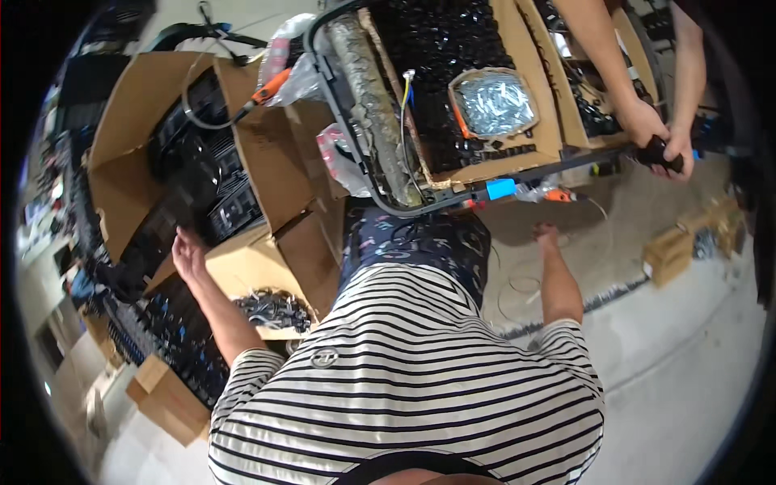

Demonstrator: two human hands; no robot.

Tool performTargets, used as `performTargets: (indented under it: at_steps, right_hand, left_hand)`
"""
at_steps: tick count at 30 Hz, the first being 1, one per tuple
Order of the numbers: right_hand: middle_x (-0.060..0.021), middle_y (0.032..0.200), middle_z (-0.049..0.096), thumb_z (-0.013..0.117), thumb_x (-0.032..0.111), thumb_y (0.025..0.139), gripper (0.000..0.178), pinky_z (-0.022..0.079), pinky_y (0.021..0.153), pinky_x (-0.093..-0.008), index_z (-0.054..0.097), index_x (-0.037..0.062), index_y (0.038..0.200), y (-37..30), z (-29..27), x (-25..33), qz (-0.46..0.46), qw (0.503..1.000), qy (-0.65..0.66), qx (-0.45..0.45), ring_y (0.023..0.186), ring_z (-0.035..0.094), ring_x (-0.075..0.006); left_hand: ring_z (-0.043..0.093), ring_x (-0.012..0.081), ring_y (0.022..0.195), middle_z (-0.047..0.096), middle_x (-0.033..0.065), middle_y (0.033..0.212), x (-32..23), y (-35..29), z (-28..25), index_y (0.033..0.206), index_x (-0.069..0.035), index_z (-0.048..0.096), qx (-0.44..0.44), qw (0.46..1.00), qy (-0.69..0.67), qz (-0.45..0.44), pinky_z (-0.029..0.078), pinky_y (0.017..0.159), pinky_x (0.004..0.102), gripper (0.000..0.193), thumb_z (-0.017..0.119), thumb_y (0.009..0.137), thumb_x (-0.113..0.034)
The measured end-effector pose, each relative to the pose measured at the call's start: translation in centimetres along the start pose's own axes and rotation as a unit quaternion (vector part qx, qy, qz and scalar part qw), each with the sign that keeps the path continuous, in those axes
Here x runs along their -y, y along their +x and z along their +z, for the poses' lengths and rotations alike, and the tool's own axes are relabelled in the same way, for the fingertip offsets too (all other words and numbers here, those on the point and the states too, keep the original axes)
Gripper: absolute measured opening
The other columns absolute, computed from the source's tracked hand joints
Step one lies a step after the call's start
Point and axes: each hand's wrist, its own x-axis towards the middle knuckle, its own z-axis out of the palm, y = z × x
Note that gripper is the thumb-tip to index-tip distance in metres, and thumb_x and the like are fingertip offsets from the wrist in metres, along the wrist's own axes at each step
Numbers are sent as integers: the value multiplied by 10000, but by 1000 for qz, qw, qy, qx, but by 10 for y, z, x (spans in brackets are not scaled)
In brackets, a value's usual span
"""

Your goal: Assembling components by inserting screws into plastic housings using a power drill.

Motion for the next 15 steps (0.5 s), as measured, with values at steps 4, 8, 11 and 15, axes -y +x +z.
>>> performTargets:
  at_steps: [4, 8, 11, 15]
  right_hand:
    - [-50, 659, 559, 580, 153, 840, 80, 437, 445, -311, 584, 80, 808, 26, 86, 16, -10, 962, -162, -218, 518, 526, -157]
    - [-47, 659, 553, 654, 89, 796, 164, 427, 391, -280, 543, 83, 917, 33, 45, 46, 2, 950, -113, -292, 456, 512, -153]
    - [-31, 854, 624, 692, 158, 798, 272, 513, 662, -327, 574, 120, 1041, 87, 20, 39, 66, 961, -32, -267, 761, 604, -161]
    - [26, 1016, 648, 702, 189, 808, 313, 474, 894, -314, 613, 138, 1104, 111, 26, 39, 60, 967, 1, -246, 1029, 586, -155]
  left_hand:
    - [585, 360, 1067, 614, 204, 1167, -1, -65, 46, 1142, 103, 551, 199, 923, -118, 307, 383, 1059, 577, 386, 533, 798, -70]
    - [527, 208, 667, 569, 78, 779, 162, -94, 133, 1014, 1, 594, 31, 812, -582, -36, 516, 792, 418, 242, 609, 845, -172]
    - [425, 64, 531, 516, -8, 700, 151, -50, 79, 922, -102, 603, 87, 953, 205, 203, 391, 581, 169, 232, 592, 935, -333]
    - [598, 174, 785, 646, 46, 914, 234, -23, 123, 1056, -97, 624, 33, 986, 128, 99, 488, 778, 289, 302, 565, 945, -372]
